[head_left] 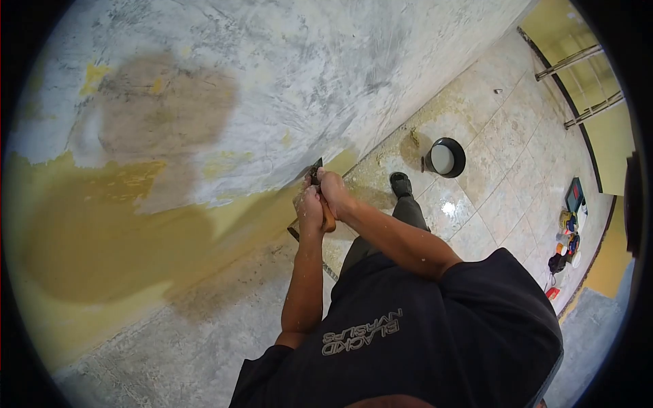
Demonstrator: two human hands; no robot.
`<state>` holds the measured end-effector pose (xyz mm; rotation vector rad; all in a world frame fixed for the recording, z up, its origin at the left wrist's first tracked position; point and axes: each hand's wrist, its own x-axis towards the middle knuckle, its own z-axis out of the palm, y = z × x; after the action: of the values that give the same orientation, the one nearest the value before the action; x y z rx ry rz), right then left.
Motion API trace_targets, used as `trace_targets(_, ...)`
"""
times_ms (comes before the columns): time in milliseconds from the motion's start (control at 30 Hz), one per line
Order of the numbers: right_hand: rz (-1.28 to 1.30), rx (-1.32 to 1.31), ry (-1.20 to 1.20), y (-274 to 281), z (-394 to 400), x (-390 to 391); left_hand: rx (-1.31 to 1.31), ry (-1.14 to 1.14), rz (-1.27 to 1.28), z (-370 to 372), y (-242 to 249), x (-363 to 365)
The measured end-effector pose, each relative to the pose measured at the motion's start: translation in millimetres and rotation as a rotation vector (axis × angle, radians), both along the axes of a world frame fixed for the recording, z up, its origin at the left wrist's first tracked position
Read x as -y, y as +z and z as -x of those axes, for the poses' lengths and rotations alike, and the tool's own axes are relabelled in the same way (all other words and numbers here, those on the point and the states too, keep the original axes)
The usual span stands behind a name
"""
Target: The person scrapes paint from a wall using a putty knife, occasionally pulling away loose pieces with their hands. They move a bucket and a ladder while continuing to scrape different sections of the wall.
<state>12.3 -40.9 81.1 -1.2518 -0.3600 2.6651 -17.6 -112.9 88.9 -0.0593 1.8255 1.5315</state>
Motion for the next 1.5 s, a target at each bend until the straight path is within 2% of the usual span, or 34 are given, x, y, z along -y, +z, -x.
trace_targets(33, 0.004, 0.000, 0.003, -1.7, -0.8, 5.5, 0.000, 0.003, 0.004, -1.7, -1.7, 4.6)
trace_targets(100, -0.010, 0.011, -0.093, -3.7, 7.1, 1.5, -0.177, -0.072, -0.083, 4.7, -5.3, -2.6)
trace_targets(200, -0.027, 0.098, -0.088, 11.5, 0.2, 0.5, -0.349, -0.139, 0.039, 20.1, -80.3, 14.7)
trace_targets(233, -0.021, 0.098, -0.086, 11.9, -3.3, 9.5, -0.023, -0.112, 0.188, 8.3, -17.1, -4.1)
trace_targets(267, -0.021, 0.079, -0.071, 13.0, -1.7, 12.9, -0.037, -0.120, 0.179, 7.9, -14.9, -1.3)
trace_targets(333, -0.044, 0.051, -0.042, 1.2, 6.9, -1.8, 0.131, 0.109, -0.279, 6.8, -21.8, -6.1)
trace_targets(367, -0.027, -0.025, -0.129, 1.0, 7.4, 4.9, -0.101, -0.030, -0.041, -3.5, 14.4, -6.8)
trace_targets(400, -0.126, 0.109, -0.095, 1.2, -0.4, 6.6, -0.095, -0.030, -0.015, -7.9, 8.3, 6.1)
trace_targets(467, -0.009, 0.043, -0.089, -13.9, 6.9, 4.2, -0.024, 0.045, -0.128, -0.9, -4.1, -6.4)
trace_targets(500, -0.009, 0.046, -0.096, -19.6, 6.0, 3.1, 0.122, 0.084, -0.234, 2.1, -5.1, -6.6)
trace_targets(533, -0.005, 0.040, -0.064, -12.3, 5.3, 0.8, 0.125, 0.080, -0.232, 5.2, -8.9, -8.5)
trace_targets(600, 0.014, 0.041, -0.020, -20.3, 1.2, 14.2, -0.055, -0.076, -0.061, 5.6, -15.0, -2.8)
trace_targets(633, -0.042, 0.031, -0.055, -50.8, 4.6, 22.0, -0.071, -0.166, 0.178, 5.2, -1.9, -7.8)
trace_targets(667, -0.119, 0.006, -0.108, -50.7, 15.0, 6.8, -0.090, -0.181, 0.154, 10.5, -6.9, -14.7)
trace_targets(700, -0.144, -0.003, -0.123, -53.7, 20.1, -13.3, -0.073, -0.073, -0.048, 9.8, -14.8, -19.9)
trace_targets(733, -0.099, 0.032, -0.111, -31.6, 12.5, -15.6, -0.036, 0.052, -0.212, 2.7, -22.3, -8.0)
trace_targets(800, 0.002, 0.097, -0.077, 7.1, -3.4, -6.9, -0.046, 0.031, -0.111, -4.5, -11.7, 1.2)
trace_targets(867, -0.007, 0.052, -0.069, 4.3, 2.1, -11.9, -0.219, -0.107, -0.042, 3.6, -4.8, -14.0)
trace_targets(900, -0.042, 0.042, -0.044, -0.3, 3.8, -14.7, 0.061, 0.043, -0.194, 1.0, -3.0, -14.1)
trace_targets(933, -0.051, 0.046, -0.007, -1.9, 1.0, -7.1, 0.070, 0.046, -0.184, 2.3, -9.4, -15.6)
trace_targets(967, -0.005, -0.027, -0.102, -15.1, 3.6, -1.4, -0.045, -0.041, -0.111, 2.7, -18.0, -11.7)
trace_targets(1000, 0.012, -0.023, -0.092, -25.5, 0.2, 8.2, -0.166, -0.133, -0.045, 2.7, -23.4, -5.0)
trace_targets(1033, 0.035, -0.014, -0.067, -21.6, 0.1, 0.3, -0.054, -0.068, 0.007, 0.9, -19.3, -11.8)
trace_targets(1067, 0.055, -0.009, -0.052, -17.6, 3.6, -9.5, -0.066, -0.077, -0.007, 3.0, -13.0, -13.3)
trace_targets(1133, -0.019, -0.006, -0.066, 0.0, 3.9, -30.5, 0.060, 0.055, -0.220, -2.7, -3.6, -10.4)
trace_targets(1167, -0.041, 0.014, -0.058, 16.2, -5.6, -18.5, -0.050, 0.034, -0.197, -9.1, 7.5, -10.7)
trace_targets(1200, -0.072, 0.023, -0.054, 26.0, -10.2, -8.8, -0.045, 0.042, -0.175, -16.8, 7.7, 0.1)
trace_targets(1233, -0.122, -0.048, -0.107, -18.0, 0.4, 1.4, -0.045, 0.070, -0.179, -15.9, 7.4, -7.9)
trace_targets(1267, -0.140, -0.057, -0.109, -16.6, 3.8, -7.5, -0.040, 0.097, -0.186, -15.0, 5.7, -15.9)
trace_targets(1300, -0.181, -0.054, -0.064, -16.7, 1.4, -9.5, -0.161, -0.042, -0.176, -12.0, 4.0, -11.8)
trace_targets(1333, -0.203, -0.046, -0.015, -14.0, -4.3, -3.0, -0.153, -0.037, -0.156, -16.8, 7.8, -4.3)
trace_targets(1367, -0.017, -0.066, 0.023, -9.3, -6.0, -6.9, -0.054, -0.006, -0.161, -17.2, 11.8, -3.4)
trace_targets(1400, -0.028, -0.075, 0.019, -5.2, -4.7, -11.6, 0.037, 0.022, -0.186, -13.7, 16.1, -11.3)
trace_targets(1500, 0.015, -0.081, 0.065, 4.9, -8.3, -5.7, 0.086, -0.016, -0.174, -7.9, 9.7, -6.7)
